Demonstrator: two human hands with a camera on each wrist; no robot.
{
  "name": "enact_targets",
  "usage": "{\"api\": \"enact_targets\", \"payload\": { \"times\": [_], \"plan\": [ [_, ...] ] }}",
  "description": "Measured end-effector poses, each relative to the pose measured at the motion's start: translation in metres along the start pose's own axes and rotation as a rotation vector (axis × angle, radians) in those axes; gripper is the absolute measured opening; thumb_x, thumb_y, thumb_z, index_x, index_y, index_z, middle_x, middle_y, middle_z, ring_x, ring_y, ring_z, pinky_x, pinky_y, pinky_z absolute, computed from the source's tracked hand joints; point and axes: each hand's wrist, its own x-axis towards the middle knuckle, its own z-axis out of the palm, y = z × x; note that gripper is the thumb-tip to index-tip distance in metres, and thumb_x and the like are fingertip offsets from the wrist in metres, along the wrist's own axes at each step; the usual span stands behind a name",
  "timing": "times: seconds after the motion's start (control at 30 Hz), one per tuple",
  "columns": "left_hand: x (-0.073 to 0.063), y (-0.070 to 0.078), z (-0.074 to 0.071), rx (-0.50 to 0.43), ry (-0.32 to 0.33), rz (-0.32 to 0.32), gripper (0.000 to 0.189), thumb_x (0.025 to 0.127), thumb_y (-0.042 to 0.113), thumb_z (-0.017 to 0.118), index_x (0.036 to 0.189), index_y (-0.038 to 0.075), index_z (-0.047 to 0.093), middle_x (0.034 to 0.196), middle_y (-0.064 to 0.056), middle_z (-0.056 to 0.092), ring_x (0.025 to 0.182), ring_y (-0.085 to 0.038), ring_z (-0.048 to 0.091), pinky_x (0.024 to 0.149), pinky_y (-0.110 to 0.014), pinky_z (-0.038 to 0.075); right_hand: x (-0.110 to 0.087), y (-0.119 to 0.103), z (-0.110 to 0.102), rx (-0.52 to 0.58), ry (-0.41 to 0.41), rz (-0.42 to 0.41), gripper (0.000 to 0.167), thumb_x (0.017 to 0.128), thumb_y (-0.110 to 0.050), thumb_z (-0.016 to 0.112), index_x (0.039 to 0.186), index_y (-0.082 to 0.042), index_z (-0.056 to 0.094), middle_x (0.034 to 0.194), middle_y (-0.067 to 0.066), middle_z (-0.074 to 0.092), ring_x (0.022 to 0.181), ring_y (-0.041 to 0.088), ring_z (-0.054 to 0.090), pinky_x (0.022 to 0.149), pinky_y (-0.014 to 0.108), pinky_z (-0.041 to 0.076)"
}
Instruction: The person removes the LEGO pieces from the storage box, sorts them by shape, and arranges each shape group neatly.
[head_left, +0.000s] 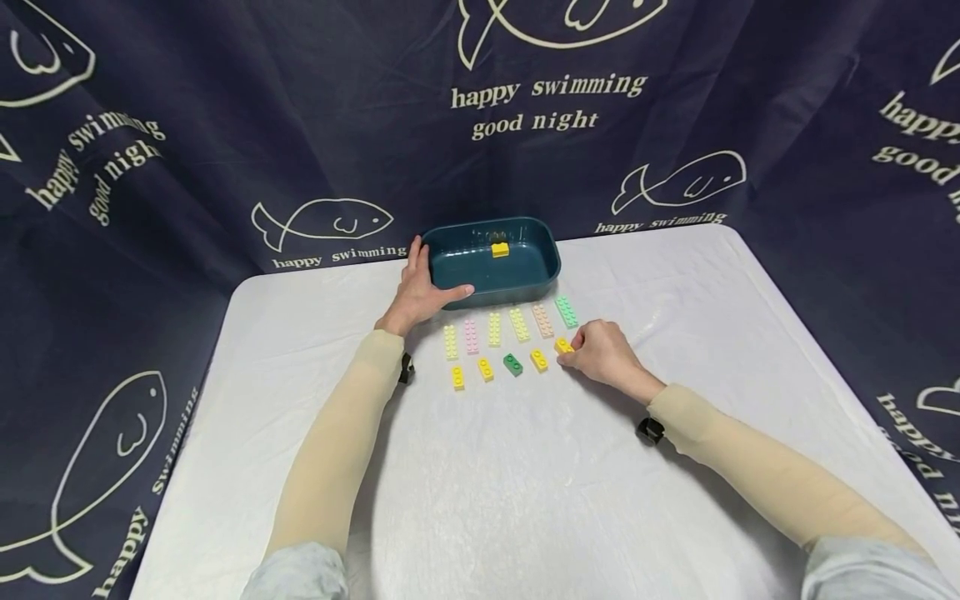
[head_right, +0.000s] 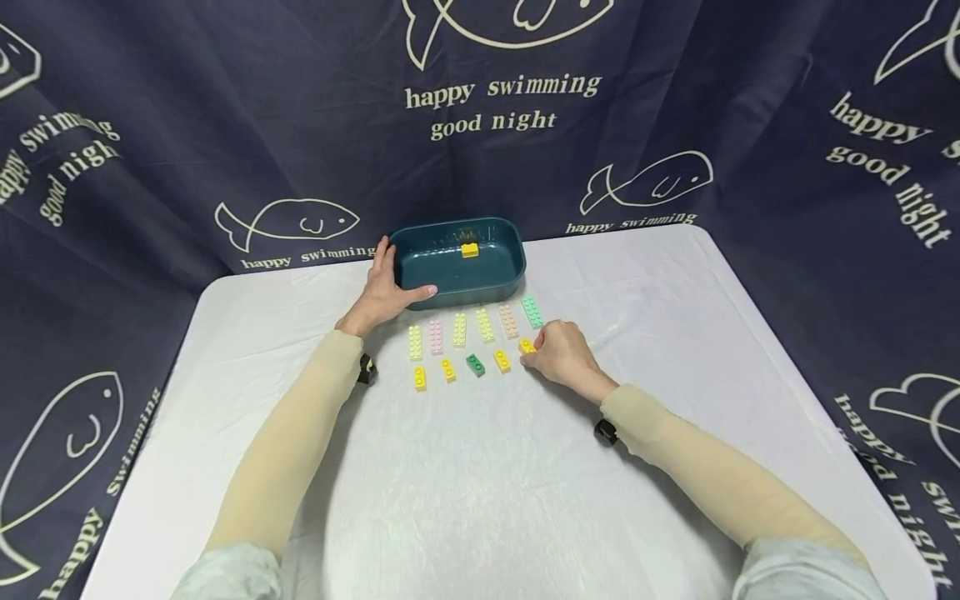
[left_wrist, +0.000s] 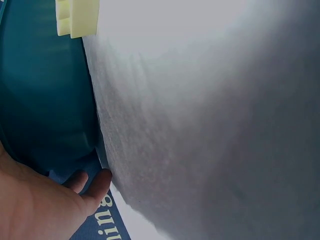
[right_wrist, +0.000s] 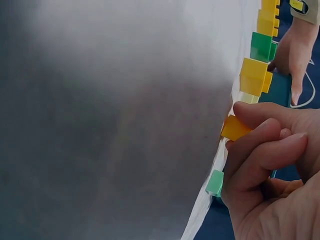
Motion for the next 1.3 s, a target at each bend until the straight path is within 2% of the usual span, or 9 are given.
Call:
{"api": "enact_targets", "payload": {
  "times": [0.33, 0.5, 0.7, 0.77, 0.87, 1.0, 1.13, 1.2, 1.3],
  "plan": [
    [0.001, 0.000, -0.001, -0.014, 0.005, 0.004, 0.129, 0.090, 0.061, 0.083, 0.177, 0.013, 0.001, 0.185, 0.012, -0.019, 0.175, -0.031, 0.003, 0.138, -0.059, 0.024, 0.001, -0.002, -0.001, -0.063, -0.001, -0.019, 0.028, 0.086, -0.018, 0.089, 0.076, -0.003, 0.068, 0.072, 0.005, 0.064, 0.066, 0.018, 0.055, 0.062, 0.027, 0.041],
    [0.001, 0.000, -0.001, -0.023, 0.001, 0.005, 0.129, 0.090, 0.061, 0.083, 0.177, 0.013, 0.001, 0.184, 0.013, -0.019, 0.175, -0.032, 0.002, 0.137, -0.060, 0.024, -0.001, -0.006, -0.008, -0.068, -0.021, -0.013, 0.033, 0.087, -0.026, 0.091, 0.075, -0.004, 0.070, 0.069, 0.004, 0.064, 0.066, 0.018, 0.055, 0.061, 0.028, 0.040],
    [0.000, -0.001, -0.002, -0.016, -0.001, 0.004, 0.130, 0.090, 0.061, 0.084, 0.177, 0.013, 0.000, 0.184, 0.012, -0.020, 0.174, -0.032, 0.003, 0.138, -0.059, 0.023, 0.004, -0.019, -0.032, -0.027, 0.047, -0.037, 0.037, 0.092, -0.031, 0.087, 0.097, 0.005, 0.079, 0.068, 0.005, 0.067, 0.064, 0.017, 0.056, 0.060, 0.028, 0.043],
    [0.001, -0.001, -0.002, -0.013, 0.003, 0.005, 0.130, 0.090, 0.060, 0.084, 0.177, 0.012, 0.001, 0.185, 0.011, -0.019, 0.174, -0.033, 0.003, 0.138, -0.059, 0.022, 0.010, -0.027, -0.041, -0.010, 0.085, -0.073, 0.037, 0.094, -0.028, 0.085, 0.106, 0.007, 0.080, 0.069, 0.006, 0.068, 0.064, 0.018, 0.057, 0.060, 0.029, 0.044],
    [0.002, -0.002, -0.002, -0.010, 0.001, 0.005, 0.130, 0.090, 0.061, 0.084, 0.177, 0.012, 0.001, 0.185, 0.011, -0.019, 0.175, -0.033, 0.003, 0.138, -0.060, 0.022, 0.023, -0.040, -0.054, 0.018, 0.132, -0.117, 0.035, 0.096, -0.026, 0.083, 0.110, 0.006, 0.082, 0.067, 0.005, 0.067, 0.065, 0.018, 0.056, 0.062, 0.032, 0.043],
    [0.001, -0.002, -0.001, -0.019, -0.011, 0.002, 0.130, 0.090, 0.062, 0.083, 0.177, 0.013, 0.000, 0.184, 0.013, -0.020, 0.175, -0.032, 0.001, 0.138, -0.060, 0.022, 0.046, -0.059, -0.066, 0.062, 0.149, -0.124, 0.030, 0.098, -0.027, 0.082, 0.107, 0.001, 0.084, 0.065, 0.005, 0.067, 0.062, 0.018, 0.055, 0.062, 0.033, 0.043],
    [0.001, -0.001, -0.003, -0.023, -0.014, 0.004, 0.131, 0.090, 0.062, 0.083, 0.177, 0.014, 0.000, 0.184, 0.014, -0.021, 0.175, -0.032, 0.001, 0.138, -0.060, 0.022, 0.073, -0.075, -0.069, 0.101, 0.140, -0.106, 0.027, 0.100, -0.027, 0.079, 0.106, -0.001, 0.084, 0.078, 0.011, 0.076, 0.065, 0.019, 0.061, 0.068, 0.032, 0.048],
    [0.000, -0.002, -0.002, -0.019, -0.013, 0.001, 0.131, 0.089, 0.063, 0.083, 0.177, 0.014, 0.000, 0.184, 0.014, -0.021, 0.175, -0.032, 0.001, 0.137, -0.060, 0.023, 0.086, -0.079, -0.067, 0.124, 0.127, -0.102, 0.024, 0.102, -0.025, 0.079, 0.104, -0.001, 0.083, 0.081, 0.012, 0.078, 0.068, 0.025, 0.068, 0.070, 0.032, 0.051],
    [0.000, -0.002, -0.001, -0.011, -0.016, -0.003, 0.130, 0.089, 0.063, 0.083, 0.177, 0.014, 0.001, 0.184, 0.015, -0.020, 0.175, -0.032, 0.002, 0.137, -0.060, 0.024, 0.106, -0.081, -0.062, 0.150, 0.109, -0.085, 0.023, 0.103, -0.023, 0.078, 0.091, -0.003, 0.079, 0.074, 0.007, 0.073, 0.074, 0.035, 0.074, 0.067, 0.033, 0.052]
  ]
}}
